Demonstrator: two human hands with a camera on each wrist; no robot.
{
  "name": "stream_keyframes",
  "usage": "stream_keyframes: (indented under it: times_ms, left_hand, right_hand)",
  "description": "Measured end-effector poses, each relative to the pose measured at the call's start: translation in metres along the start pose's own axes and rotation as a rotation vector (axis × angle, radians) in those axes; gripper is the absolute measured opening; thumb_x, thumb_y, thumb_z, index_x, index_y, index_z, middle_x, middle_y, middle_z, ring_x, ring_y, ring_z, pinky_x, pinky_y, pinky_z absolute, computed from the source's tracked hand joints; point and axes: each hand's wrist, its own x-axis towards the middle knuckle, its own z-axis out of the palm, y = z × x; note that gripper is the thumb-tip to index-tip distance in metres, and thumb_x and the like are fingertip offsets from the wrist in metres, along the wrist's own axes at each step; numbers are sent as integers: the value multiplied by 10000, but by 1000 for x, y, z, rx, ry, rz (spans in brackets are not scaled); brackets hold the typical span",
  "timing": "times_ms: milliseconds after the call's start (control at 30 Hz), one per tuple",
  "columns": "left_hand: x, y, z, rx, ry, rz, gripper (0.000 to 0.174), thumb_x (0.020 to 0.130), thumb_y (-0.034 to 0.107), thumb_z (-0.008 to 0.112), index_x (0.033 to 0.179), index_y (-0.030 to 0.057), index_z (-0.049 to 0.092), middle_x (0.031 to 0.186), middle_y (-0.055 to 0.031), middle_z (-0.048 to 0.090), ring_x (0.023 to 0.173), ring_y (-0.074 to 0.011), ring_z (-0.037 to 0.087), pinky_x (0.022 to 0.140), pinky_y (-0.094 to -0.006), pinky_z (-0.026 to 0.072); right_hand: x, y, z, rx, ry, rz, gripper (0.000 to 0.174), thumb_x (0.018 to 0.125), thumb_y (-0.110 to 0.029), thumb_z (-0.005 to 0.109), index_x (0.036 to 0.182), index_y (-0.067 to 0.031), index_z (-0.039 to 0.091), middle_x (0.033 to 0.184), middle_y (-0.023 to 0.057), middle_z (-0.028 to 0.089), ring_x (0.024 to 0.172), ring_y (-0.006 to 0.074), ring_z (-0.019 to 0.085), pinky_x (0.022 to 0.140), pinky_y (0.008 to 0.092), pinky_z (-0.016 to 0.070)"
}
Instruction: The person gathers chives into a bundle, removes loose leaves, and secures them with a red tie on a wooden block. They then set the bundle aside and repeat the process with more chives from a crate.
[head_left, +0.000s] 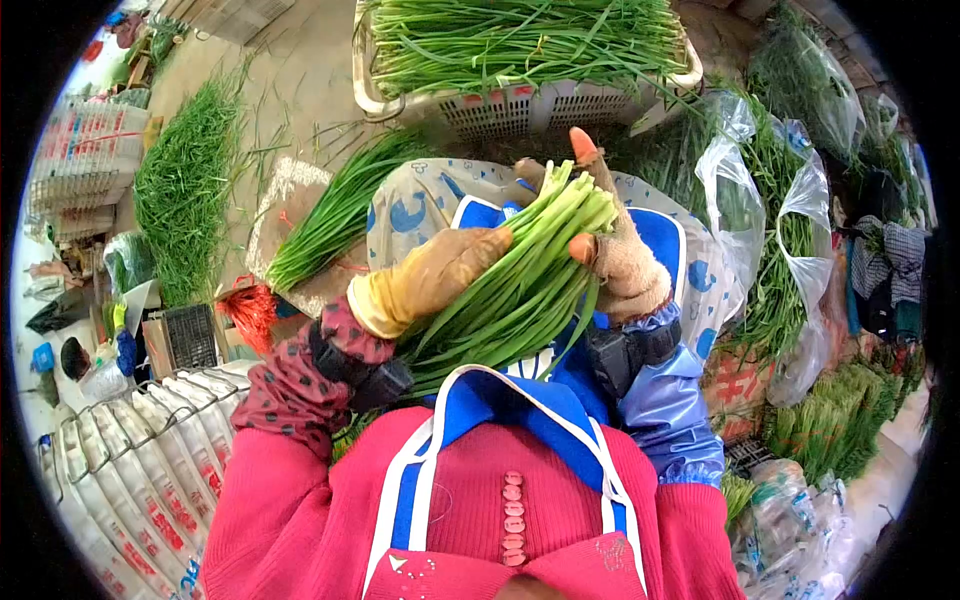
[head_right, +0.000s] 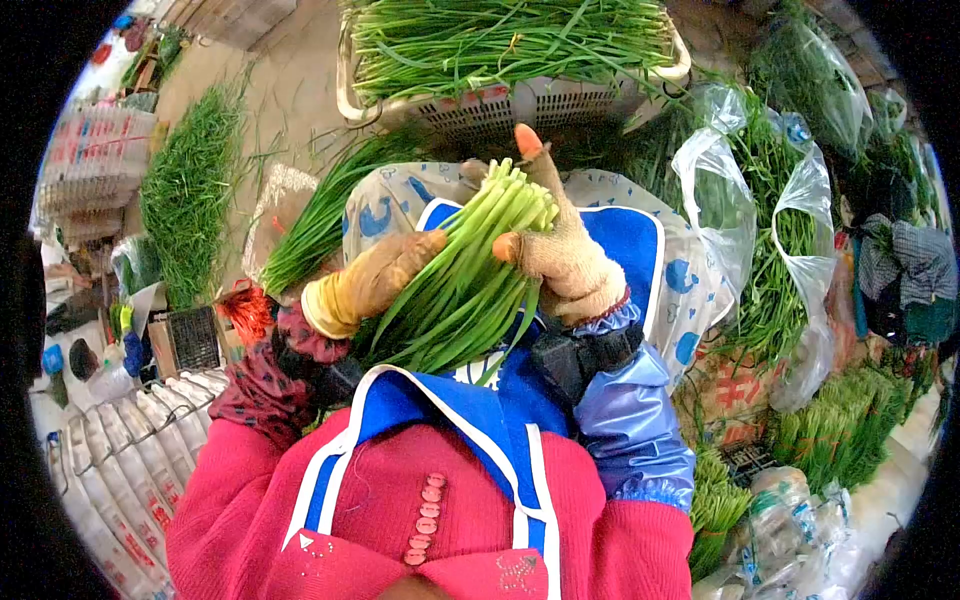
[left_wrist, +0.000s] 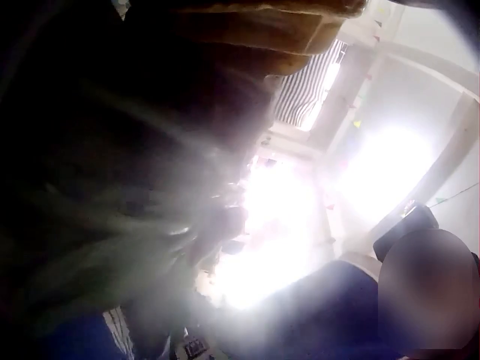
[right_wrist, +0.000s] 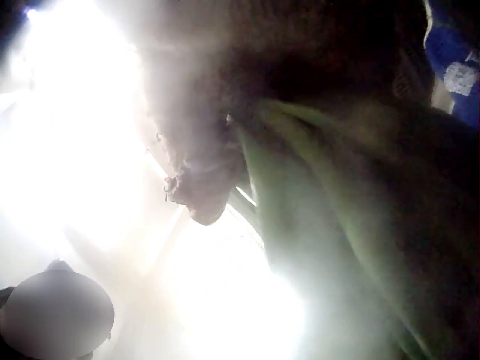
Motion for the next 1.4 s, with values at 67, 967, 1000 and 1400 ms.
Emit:
stream_keyframes:
  times_ms: [67, 967, 1000, 1400]
  left_hand:
    - [8, 6, -1, -35, -81, -134, 539, 1058, 452, 365, 1163, 3, 644, 990, -93, 698, 918, -151, 621, 815, -329, 494]
    - [-39, 27, -80, 401, 1064, 412, 1019, 837, 431, 762, 1523, -24, 162, 1410, -304, 431, 1281, -366, 491, 1057, -411, 415]
    - [-44, 19, -89, 385, 1039, 402, 1007, 844, 405, 763, 1533, -1, 152, 1424, -292, 420, 1300, -363, 467, 1031, -409, 439]
    - [-54, 85, -129, 124, 342, 287, 1219, 687, 464, 866, 1571, 99, 111, 1627, -137, 145, 1469, -278, 194, 1167, -460, 249]
  right_hand:
    - [-1, -11, -2, -63, -91, 113, 1089, 695, -220, 896, 1553, -165, 227, 1424, 140, 486, 1219, 297, 560, 1026, 442, 475]
    - [42, -218, 88, -696, 9, -517, 214, 934, -170, 646, 1116, -77, 583, 980, 101, 656, 966, 241, 652, 838, 344, 544]
    - [41, -241, 94, -993, -48, -629, 249, 939, -166, 633, 1166, -75, 583, 1027, 121, 663, 996, 248, 651, 857, 351, 542]
    - [95, -272, 227, -1315, -189, -532, 311, 790, -57, 729, 1086, -59, 634, 882, -3, 649, 755, 88, 604, 668, 240, 515]
